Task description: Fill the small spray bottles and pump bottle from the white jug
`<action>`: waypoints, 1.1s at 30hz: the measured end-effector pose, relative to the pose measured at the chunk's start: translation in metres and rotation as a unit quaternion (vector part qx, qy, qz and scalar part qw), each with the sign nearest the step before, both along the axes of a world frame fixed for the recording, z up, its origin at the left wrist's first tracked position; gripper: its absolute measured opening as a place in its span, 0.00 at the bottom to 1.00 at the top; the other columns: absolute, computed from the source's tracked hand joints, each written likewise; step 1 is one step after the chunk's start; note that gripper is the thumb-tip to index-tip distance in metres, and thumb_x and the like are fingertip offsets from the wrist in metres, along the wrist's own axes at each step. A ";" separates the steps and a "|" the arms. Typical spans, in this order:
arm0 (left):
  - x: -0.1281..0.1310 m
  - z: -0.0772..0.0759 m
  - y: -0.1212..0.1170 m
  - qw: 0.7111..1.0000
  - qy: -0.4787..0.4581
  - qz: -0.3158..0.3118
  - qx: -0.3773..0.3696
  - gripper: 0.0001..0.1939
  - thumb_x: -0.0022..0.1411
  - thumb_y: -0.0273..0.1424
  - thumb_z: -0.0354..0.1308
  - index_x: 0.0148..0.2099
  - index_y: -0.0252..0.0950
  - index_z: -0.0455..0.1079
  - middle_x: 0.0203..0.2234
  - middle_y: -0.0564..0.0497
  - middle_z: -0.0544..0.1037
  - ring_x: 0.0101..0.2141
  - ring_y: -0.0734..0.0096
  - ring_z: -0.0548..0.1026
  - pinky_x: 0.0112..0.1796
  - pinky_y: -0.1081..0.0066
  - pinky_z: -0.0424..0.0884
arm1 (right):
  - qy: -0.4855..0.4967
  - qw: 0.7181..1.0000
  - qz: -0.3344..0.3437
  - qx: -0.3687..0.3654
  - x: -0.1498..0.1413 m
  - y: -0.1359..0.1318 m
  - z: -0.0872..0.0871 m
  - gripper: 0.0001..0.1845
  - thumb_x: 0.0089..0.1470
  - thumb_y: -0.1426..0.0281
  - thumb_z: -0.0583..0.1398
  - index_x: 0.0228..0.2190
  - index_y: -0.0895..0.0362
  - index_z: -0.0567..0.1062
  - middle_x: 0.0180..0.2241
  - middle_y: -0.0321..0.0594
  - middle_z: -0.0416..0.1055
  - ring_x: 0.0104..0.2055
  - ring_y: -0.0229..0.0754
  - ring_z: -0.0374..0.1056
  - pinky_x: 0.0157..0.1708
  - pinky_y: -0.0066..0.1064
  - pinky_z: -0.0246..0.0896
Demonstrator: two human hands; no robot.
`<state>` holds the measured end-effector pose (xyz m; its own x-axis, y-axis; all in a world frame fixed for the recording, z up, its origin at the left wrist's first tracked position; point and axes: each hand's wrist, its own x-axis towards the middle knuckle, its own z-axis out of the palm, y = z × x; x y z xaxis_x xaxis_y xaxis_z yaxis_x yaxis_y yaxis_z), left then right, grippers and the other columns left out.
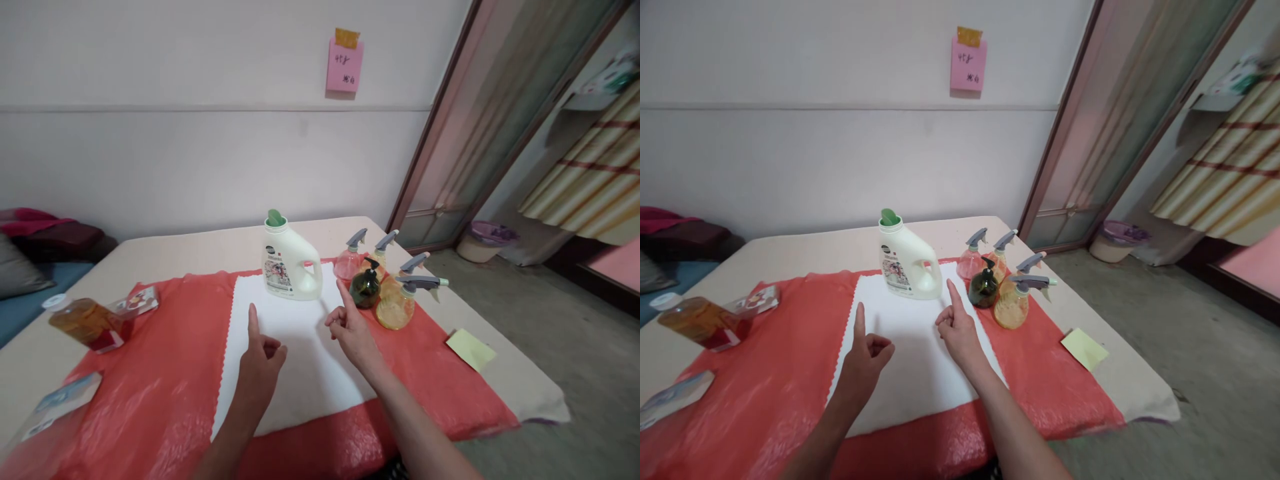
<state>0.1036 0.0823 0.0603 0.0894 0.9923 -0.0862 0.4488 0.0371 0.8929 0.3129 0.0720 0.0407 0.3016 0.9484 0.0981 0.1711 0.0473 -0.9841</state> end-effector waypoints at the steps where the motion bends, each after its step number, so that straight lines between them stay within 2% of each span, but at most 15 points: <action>1: -0.001 -0.001 0.001 1.000 0.002 -0.002 -0.006 0.52 0.60 0.37 0.57 0.76 0.42 0.29 0.32 0.56 0.77 0.32 0.66 0.77 0.39 0.64 0.70 | 0.000 1.000 0.002 -0.001 0.000 0.000 0.000 0.51 0.43 0.74 0.54 0.69 0.49 0.51 0.28 0.29 0.68 0.25 0.35 0.61 0.26 0.26 0.62; 3: -0.002 -0.002 0.002 1.000 0.002 -0.012 -0.015 0.50 0.59 0.38 0.57 0.76 0.39 0.34 0.34 0.54 0.77 0.34 0.65 0.78 0.40 0.64 0.71 | -0.002 1.000 0.006 0.000 -0.001 0.001 0.000 0.49 0.45 0.73 0.55 0.69 0.50 0.52 0.28 0.29 0.68 0.26 0.35 0.62 0.26 0.27 0.63; 5: -0.002 -0.003 0.004 0.999 0.009 -0.027 -0.021 0.41 0.59 0.38 0.56 0.72 0.35 0.51 0.36 0.51 0.78 0.36 0.64 0.78 0.42 0.63 0.71 | -0.015 1.000 0.009 0.003 -0.001 0.003 -0.001 0.46 0.47 0.71 0.56 0.68 0.52 0.54 0.27 0.29 0.69 0.26 0.36 0.63 0.27 0.28 0.64; 7: -0.002 -0.005 0.005 0.998 0.030 -0.058 -0.016 0.26 0.60 0.37 0.54 0.59 0.34 0.69 0.37 0.47 0.79 0.38 0.63 0.78 0.44 0.63 0.71 | -0.036 0.999 0.006 0.005 0.000 0.004 -0.004 0.43 0.49 0.70 0.57 0.67 0.54 0.57 0.27 0.30 0.70 0.27 0.37 0.65 0.29 0.30 0.65; 9: -0.003 -0.007 0.005 0.993 0.072 -0.098 -0.004 0.16 0.61 0.35 0.51 0.45 0.35 0.75 0.37 0.46 0.80 0.38 0.62 0.77 0.43 0.63 0.70 | -0.054 0.999 0.000 0.005 0.001 0.006 -0.008 0.40 0.50 0.69 0.58 0.65 0.56 0.60 0.28 0.30 0.71 0.26 0.37 0.66 0.30 0.31 0.65; 11: -0.003 -0.009 0.003 0.981 0.123 -0.147 0.000 0.15 0.63 0.33 0.49 0.43 0.35 0.76 0.40 0.44 0.80 0.39 0.62 0.77 0.43 0.63 0.70 | -0.065 0.998 -0.004 0.005 0.002 0.008 -0.012 0.38 0.50 0.68 0.58 0.63 0.57 0.62 0.28 0.32 0.73 0.27 0.38 0.67 0.31 0.32 0.66; 13: -0.003 -0.011 -0.002 0.959 0.196 -0.206 -0.009 0.18 0.63 0.32 0.49 0.51 0.34 0.74 0.46 0.41 0.79 0.42 0.58 0.78 0.45 0.61 0.70 | -0.076 0.997 -0.007 0.005 0.002 0.011 -0.017 0.35 0.50 0.66 0.59 0.61 0.56 0.65 0.29 0.33 0.74 0.27 0.38 0.68 0.32 0.33 0.66; 16: -0.002 -0.009 -0.009 0.896 0.330 -0.298 -0.022 0.27 0.62 0.29 0.52 0.63 0.31 0.67 0.52 0.36 0.76 0.49 0.47 0.77 0.47 0.55 0.70 | -0.094 0.995 -0.018 0.005 0.002 0.013 -0.023 0.32 0.49 0.64 0.60 0.57 0.56 0.69 0.32 0.36 0.77 0.28 0.39 0.68 0.33 0.34 0.67; 18: 0.000 -0.006 -0.013 0.863 0.382 -0.330 -0.019 0.28 0.61 0.27 0.52 0.64 0.31 0.66 0.52 0.34 0.76 0.50 0.44 0.76 0.47 0.53 0.70 | -0.105 0.994 -0.033 0.006 0.001 0.013 -0.025 0.31 0.49 0.62 0.61 0.55 0.57 0.71 0.34 0.39 0.78 0.29 0.40 0.69 0.34 0.35 0.67; 19: 0.001 -0.005 -0.015 0.856 0.391 -0.338 -0.016 0.28 0.61 0.26 0.52 0.63 0.30 0.66 0.52 0.34 0.76 0.50 0.43 0.76 0.47 0.52 0.70 | -0.110 0.993 -0.042 0.008 0.000 0.013 -0.026 0.31 0.49 0.60 0.61 0.54 0.58 0.72 0.34 0.41 0.78 0.30 0.40 0.70 0.34 0.35 0.68; 22: 0.005 -0.007 -0.019 0.850 0.389 -0.356 -0.003 0.28 0.60 0.24 0.52 0.63 0.30 0.65 0.52 0.33 0.75 0.50 0.44 0.76 0.48 0.52 0.71 | -0.127 0.989 -0.070 0.012 0.002 0.015 -0.025 0.29 0.50 0.56 0.60 0.51 0.59 0.73 0.35 0.45 0.78 0.33 0.44 0.72 0.37 0.38 0.69; 25: 0.006 -0.016 -0.024 0.851 0.371 -0.372 0.017 0.27 0.57 0.24 0.54 0.60 0.31 0.67 0.51 0.34 0.75 0.50 0.45 0.75 0.48 0.52 0.71 | -0.144 0.985 -0.093 0.017 0.008 0.032 -0.020 0.29 0.49 0.54 0.60 0.49 0.59 0.74 0.39 0.48 0.78 0.38 0.47 0.74 0.41 0.42 0.70; 30: 0.000 -0.026 -0.028 0.859 0.340 -0.377 0.067 0.21 0.58 0.24 0.55 0.55 0.33 0.69 0.49 0.36 0.76 0.50 0.47 0.73 0.50 0.52 0.71 | -0.179 0.976 -0.122 0.002 0.024 0.090 -0.005 0.32 0.47 0.58 0.65 0.52 0.61 0.72 0.47 0.52 0.75 0.46 0.51 0.72 0.48 0.47 0.68; 33: -0.004 -0.022 -0.025 0.859 0.341 -0.372 0.086 0.21 0.59 0.25 0.54 0.56 0.32 0.69 0.49 0.37 0.75 0.50 0.48 0.73 0.51 0.52 0.70 | -0.195 0.973 -0.120 -0.027 0.029 0.121 0.005 0.26 0.54 0.61 0.66 0.51 0.59 0.72 0.49 0.48 0.73 0.48 0.48 0.71 0.50 0.47 0.67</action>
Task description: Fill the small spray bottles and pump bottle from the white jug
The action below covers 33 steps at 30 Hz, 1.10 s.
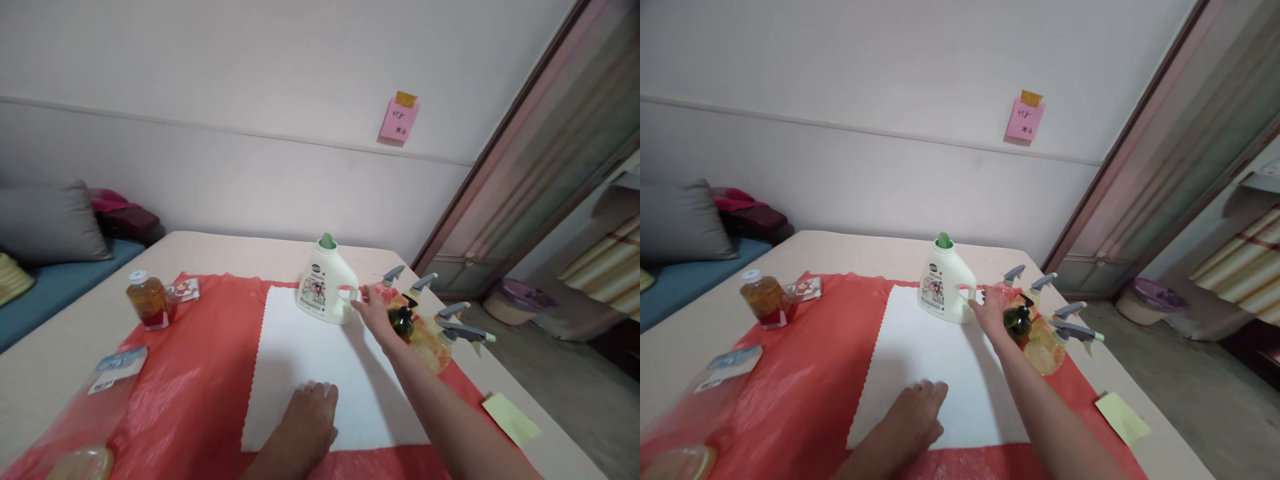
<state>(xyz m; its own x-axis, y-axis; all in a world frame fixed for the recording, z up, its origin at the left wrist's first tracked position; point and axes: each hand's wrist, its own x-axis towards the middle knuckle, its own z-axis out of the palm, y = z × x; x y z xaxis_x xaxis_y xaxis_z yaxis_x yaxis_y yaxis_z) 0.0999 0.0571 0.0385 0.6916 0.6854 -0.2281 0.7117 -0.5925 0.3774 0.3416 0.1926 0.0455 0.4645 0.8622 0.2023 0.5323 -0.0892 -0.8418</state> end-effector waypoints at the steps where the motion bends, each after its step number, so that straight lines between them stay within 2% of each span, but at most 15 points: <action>1: -0.001 0.002 0.001 1.000 0.000 0.002 0.005 0.21 0.60 0.26 0.55 0.56 0.32 0.69 0.49 0.37 0.75 0.50 0.48 0.73 0.51 0.53 0.70 | -0.001 1.000 0.006 -0.012 0.000 0.007 0.003 0.23 0.56 0.61 0.65 0.51 0.58 0.72 0.49 0.46 0.73 0.48 0.47 0.71 0.49 0.46 0.68; 3: -0.002 0.004 0.003 1.000 0.007 0.007 0.008 0.21 0.60 0.26 0.55 0.57 0.32 0.68 0.50 0.37 0.75 0.51 0.49 0.73 0.51 0.54 0.70 | 0.001 0.999 0.028 -0.039 -0.002 0.018 0.007 0.18 0.60 0.60 0.63 0.48 0.58 0.73 0.47 0.42 0.73 0.45 0.43 0.71 0.46 0.43 0.70; 6: -0.004 0.003 0.005 1.000 0.018 0.012 0.000 0.23 0.60 0.27 0.55 0.58 0.32 0.68 0.50 0.37 0.75 0.51 0.49 0.73 0.51 0.54 0.71 | 0.013 0.996 0.054 -0.064 -0.008 0.024 0.012 0.16 0.61 0.60 0.62 0.44 0.58 0.75 0.43 0.40 0.74 0.40 0.40 0.72 0.41 0.39 0.72; 10: -0.004 -0.003 0.005 1.000 0.021 0.019 -0.009 0.23 0.58 0.26 0.56 0.57 0.31 0.68 0.49 0.36 0.76 0.51 0.48 0.74 0.50 0.53 0.71 | 0.034 0.997 0.062 -0.026 -0.021 0.017 0.018 0.15 0.59 0.60 0.63 0.41 0.58 0.75 0.39 0.38 0.74 0.40 0.41 0.71 0.42 0.39 0.69; 16: -0.001 0.001 0.007 0.999 0.036 0.022 -0.018 0.24 0.58 0.25 0.56 0.58 0.33 0.68 0.50 0.37 0.76 0.51 0.48 0.75 0.50 0.54 0.71 | 0.113 0.987 0.106 0.037 -0.041 -0.027 0.016 0.17 0.46 0.62 0.63 0.38 0.57 0.77 0.35 0.36 0.78 0.39 0.46 0.71 0.42 0.37 0.65; 22: 0.006 0.014 0.007 0.995 0.082 0.019 -0.046 0.31 0.58 0.25 0.53 0.65 0.33 0.64 0.53 0.36 0.76 0.51 0.46 0.75 0.50 0.53 0.71 | 0.138 0.982 0.123 0.037 -0.050 -0.076 0.003 0.10 0.42 0.63 0.63 0.28 0.55 0.76 0.27 0.33 0.75 0.33 0.43 0.67 0.35 0.34 0.63; 24: 0.006 0.014 0.007 0.995 0.085 0.014 -0.050 0.33 0.58 0.25 0.52 0.67 0.32 0.62 0.54 0.35 0.75 0.52 0.47 0.75 0.51 0.53 0.71 | 0.136 0.983 0.121 0.039 -0.049 -0.086 0.003 0.12 0.39 0.67 0.64 0.31 0.54 0.77 0.30 0.33 0.76 0.35 0.44 0.68 0.37 0.34 0.64; 26: 0.005 0.012 0.009 0.995 0.086 0.012 -0.053 0.35 0.60 0.26 0.51 0.70 0.32 0.59 0.56 0.35 0.74 0.53 0.48 0.75 0.53 0.54 0.69 | 0.141 0.982 0.115 0.041 -0.045 -0.096 0.004 0.20 0.37 0.70 0.63 0.38 0.53 0.79 0.37 0.35 0.79 0.41 0.45 0.71 0.39 0.34 0.66; 28: 0.005 0.010 0.011 0.994 0.094 0.012 -0.056 0.36 0.61 0.27 0.51 0.72 0.32 0.56 0.59 0.35 0.72 0.54 0.47 0.74 0.54 0.53 0.68 | 0.153 0.983 0.090 0.048 -0.035 -0.108 0.003 0.26 0.35 0.71 0.62 0.42 0.52 0.79 0.43 0.38 0.80 0.46 0.48 0.73 0.40 0.35 0.68; 29: 0.006 0.009 0.012 0.993 0.097 0.012 -0.058 0.36 0.61 0.28 0.51 0.72 0.32 0.55 0.60 0.35 0.71 0.55 0.46 0.73 0.54 0.53 0.68 | 0.160 0.983 0.064 0.055 -0.028 -0.115 0.002 0.26 0.36 0.70 0.62 0.42 0.53 0.79 0.44 0.40 0.80 0.47 0.49 0.73 0.42 0.37 0.68; 31: 0.008 0.007 0.013 0.993 0.103 0.011 -0.061 0.37 0.61 0.29 0.51 0.72 0.31 0.55 0.60 0.34 0.71 0.56 0.45 0.73 0.55 0.52 0.67 | 0.170 0.982 -0.020 0.080 -0.011 -0.130 -0.002 0.22 0.39 0.65 0.63 0.40 0.54 0.78 0.43 0.44 0.79 0.48 0.51 0.74 0.46 0.41 0.68; 33: 0.011 0.005 0.012 0.993 0.104 0.014 -0.058 0.37 0.60 0.28 0.51 0.72 0.32 0.57 0.59 0.36 0.72 0.56 0.44 0.72 0.54 0.53 0.68 | 0.173 0.970 -0.131 0.111 0.009 -0.146 -0.007 0.22 0.44 0.57 0.62 0.40 0.56 0.75 0.44 0.47 0.78 0.48 0.51 0.73 0.51 0.45 0.66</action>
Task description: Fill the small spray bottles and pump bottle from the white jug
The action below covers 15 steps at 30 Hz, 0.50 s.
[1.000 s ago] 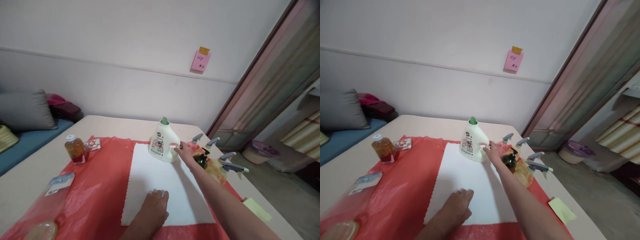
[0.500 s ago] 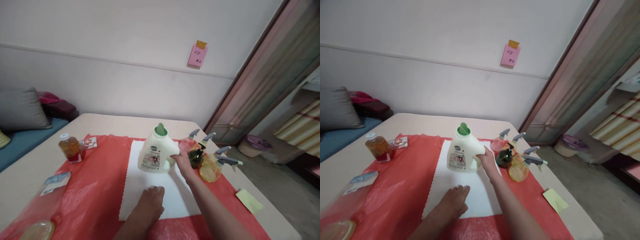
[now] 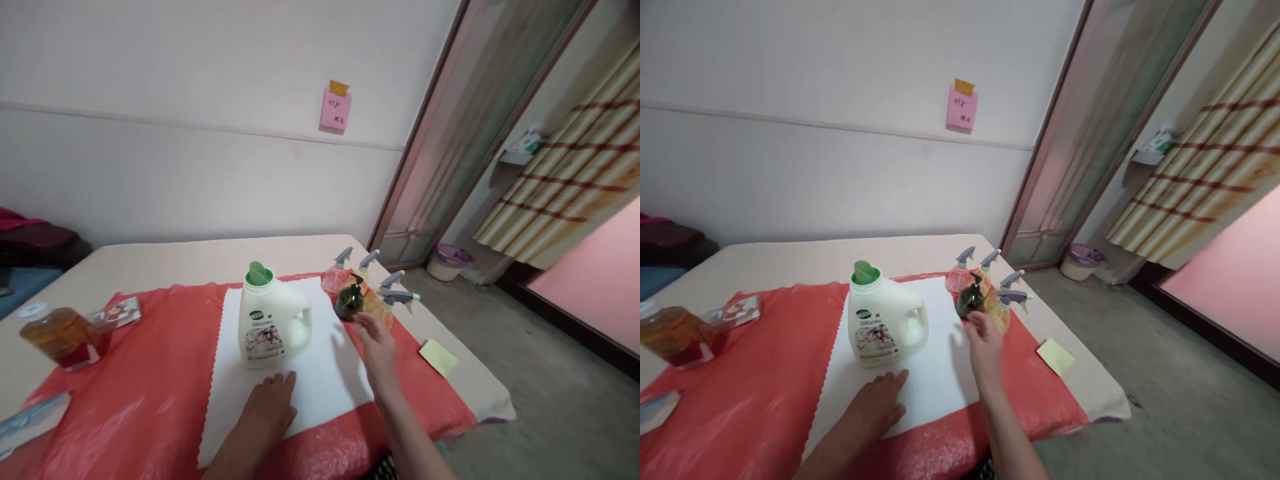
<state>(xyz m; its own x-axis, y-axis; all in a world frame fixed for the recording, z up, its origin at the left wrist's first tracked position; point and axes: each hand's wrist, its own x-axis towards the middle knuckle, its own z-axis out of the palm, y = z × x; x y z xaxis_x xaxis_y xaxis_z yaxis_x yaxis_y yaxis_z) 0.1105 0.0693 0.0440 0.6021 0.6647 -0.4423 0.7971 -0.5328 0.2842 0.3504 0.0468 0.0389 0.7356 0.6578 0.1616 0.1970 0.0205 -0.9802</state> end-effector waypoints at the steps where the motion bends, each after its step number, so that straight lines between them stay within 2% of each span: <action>1: 0.001 -0.001 -0.001 1.000 0.000 0.002 0.004 0.37 0.59 0.28 0.52 0.71 0.32 0.57 0.59 0.37 0.73 0.56 0.45 0.71 0.54 0.53 0.68 | 0.006 0.998 -0.058 0.004 0.010 -0.006 -0.002 0.24 0.47 0.55 0.60 0.42 0.57 0.74 0.45 0.49 0.76 0.50 0.51 0.71 0.52 0.46 0.65; 4: 0.001 -0.004 -0.003 1.000 -0.004 -0.002 0.011 0.38 0.58 0.27 0.51 0.71 0.33 0.59 0.59 0.37 0.73 0.57 0.45 0.70 0.55 0.54 0.67 | 0.017 0.983 -0.180 -0.003 0.033 -0.015 -0.005 0.29 0.50 0.52 0.59 0.47 0.58 0.70 0.52 0.53 0.72 0.55 0.53 0.67 0.56 0.49 0.61; 8: 0.001 -0.005 -0.004 1.000 0.003 -0.007 0.009 0.38 0.58 0.27 0.51 0.72 0.33 0.57 0.60 0.36 0.72 0.57 0.44 0.70 0.55 0.52 0.67 | 0.013 0.976 -0.217 -0.026 0.051 0.003 -0.006 0.32 0.53 0.54 0.61 0.54 0.58 0.68 0.58 0.51 0.68 0.60 0.52 0.63 0.61 0.49 0.57; 12: 0.003 0.000 -0.005 1.000 0.022 -0.008 0.009 0.37 0.61 0.28 0.51 0.72 0.34 0.56 0.60 0.36 0.71 0.57 0.46 0.72 0.55 0.53 0.67 | -0.004 0.975 -0.219 -0.046 0.064 0.033 -0.006 0.26 0.55 0.56 0.63 0.50 0.57 0.71 0.50 0.45 0.72 0.51 0.49 0.69 0.53 0.49 0.63; 15: 0.004 0.003 -0.005 1.000 0.008 -0.017 0.020 0.36 0.62 0.28 0.51 0.72 0.33 0.56 0.59 0.36 0.73 0.56 0.47 0.72 0.56 0.54 0.67 | -0.028 0.973 -0.226 -0.045 0.067 0.045 -0.003 0.25 0.55 0.53 0.60 0.47 0.58 0.73 0.43 0.46 0.75 0.44 0.50 0.69 0.48 0.47 0.63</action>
